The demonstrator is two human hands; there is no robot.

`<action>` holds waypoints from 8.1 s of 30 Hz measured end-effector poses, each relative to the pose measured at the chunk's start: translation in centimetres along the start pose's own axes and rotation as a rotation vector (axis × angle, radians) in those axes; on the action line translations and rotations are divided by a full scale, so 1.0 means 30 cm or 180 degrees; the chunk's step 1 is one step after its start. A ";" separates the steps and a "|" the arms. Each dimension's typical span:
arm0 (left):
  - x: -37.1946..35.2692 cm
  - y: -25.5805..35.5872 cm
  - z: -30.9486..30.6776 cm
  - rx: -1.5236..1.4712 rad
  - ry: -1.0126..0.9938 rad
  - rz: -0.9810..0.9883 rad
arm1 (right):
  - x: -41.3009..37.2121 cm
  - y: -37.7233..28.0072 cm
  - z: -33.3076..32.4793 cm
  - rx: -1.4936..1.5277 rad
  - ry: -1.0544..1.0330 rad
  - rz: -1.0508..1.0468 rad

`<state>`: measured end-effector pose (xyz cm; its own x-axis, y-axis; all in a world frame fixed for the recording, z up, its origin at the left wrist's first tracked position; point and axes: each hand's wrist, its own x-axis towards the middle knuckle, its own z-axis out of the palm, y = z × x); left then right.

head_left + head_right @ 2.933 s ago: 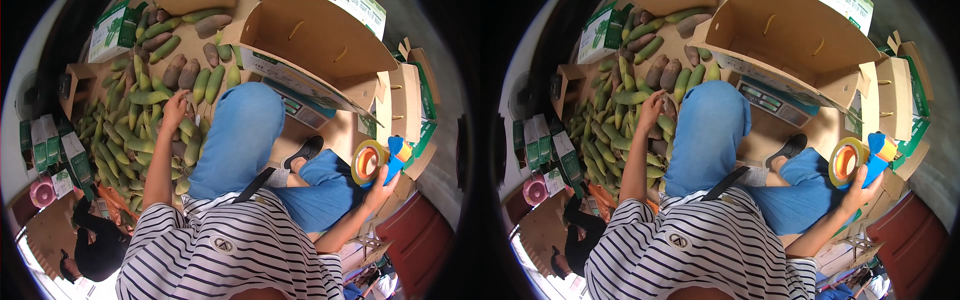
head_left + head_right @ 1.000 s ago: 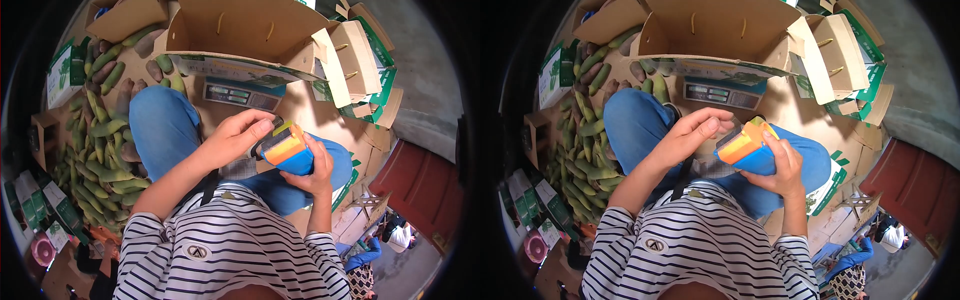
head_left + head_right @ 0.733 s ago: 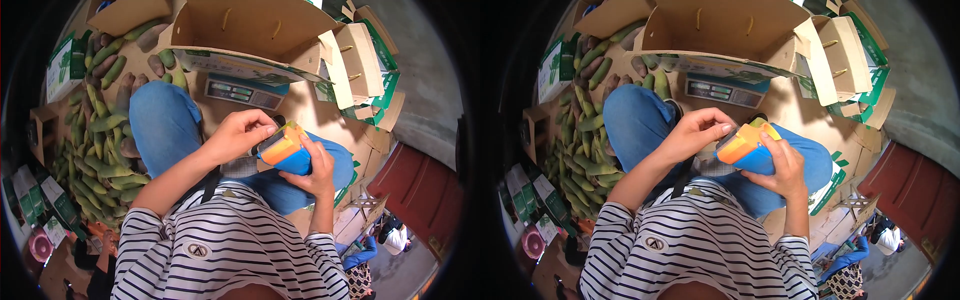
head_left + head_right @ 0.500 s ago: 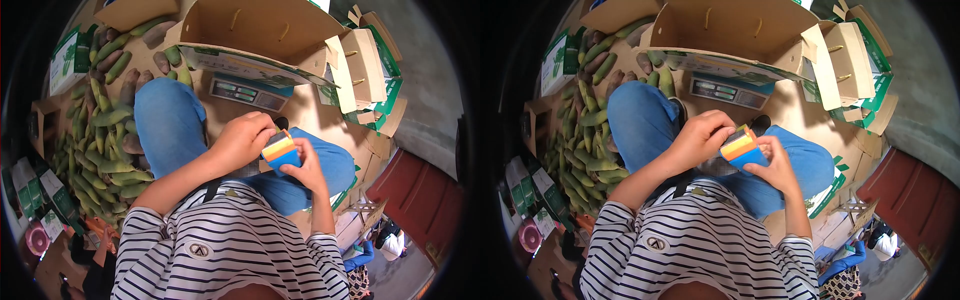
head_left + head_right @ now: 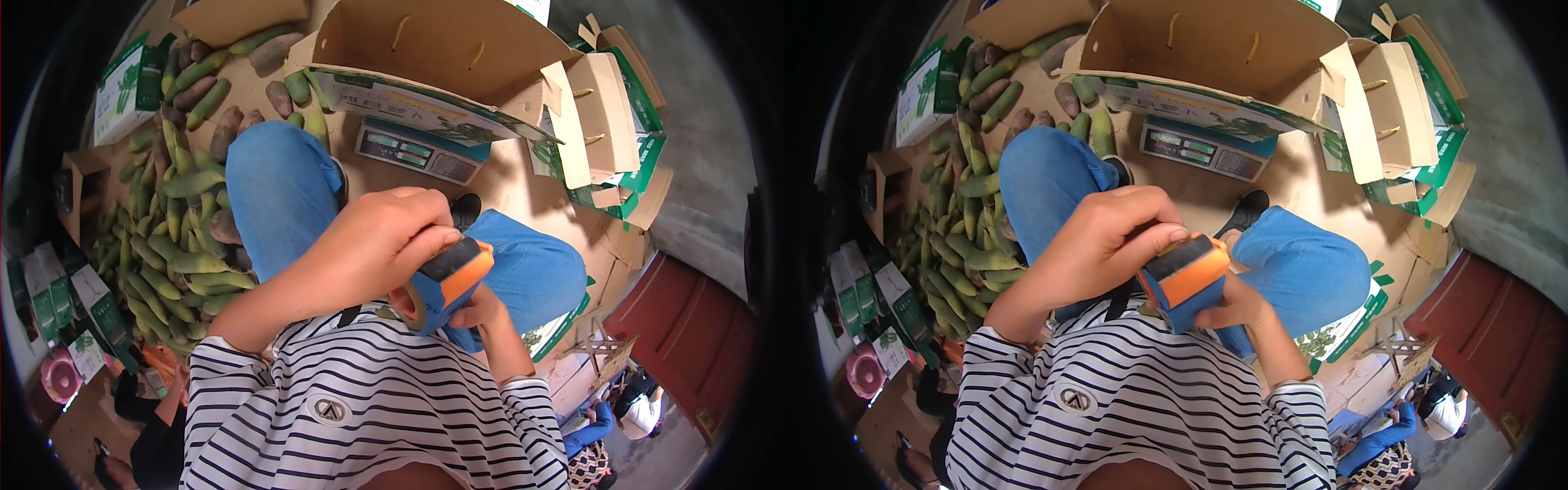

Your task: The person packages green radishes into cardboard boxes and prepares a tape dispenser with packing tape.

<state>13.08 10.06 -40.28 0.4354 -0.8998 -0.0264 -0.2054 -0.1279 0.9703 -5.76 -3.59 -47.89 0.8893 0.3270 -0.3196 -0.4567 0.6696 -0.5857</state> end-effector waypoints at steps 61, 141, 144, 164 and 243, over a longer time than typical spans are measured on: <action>0.259 -0.751 -0.195 0.0207 0.4254 0.0342 | 0.337 -0.320 -0.032 -0.7052 0.2465 -0.0505; 0.297 -0.802 -0.303 -0.1081 0.2587 0.0400 | 0.369 -0.343 -0.110 -0.6623 0.3041 -0.0426; 0.284 -0.816 -0.313 -0.1366 0.2317 0.0239 | 0.376 -0.350 -0.110 -0.6773 0.3107 -0.0308; 0.289 -0.704 -0.281 0.0328 0.2392 0.0228 | 0.267 -0.405 -0.208 -0.7142 0.2767 -0.0507; 0.671 -0.319 -0.008 0.4454 0.0574 0.1140 | 0.126 -0.431 -0.437 -0.7091 0.3053 -0.1371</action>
<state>24.03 -6.73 -50.04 0.2587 -0.9201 0.2941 -0.9476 -0.3009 -0.1076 3.23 -19.75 -51.30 0.9382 -0.2470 0.2426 -0.2422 -0.9689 -0.0496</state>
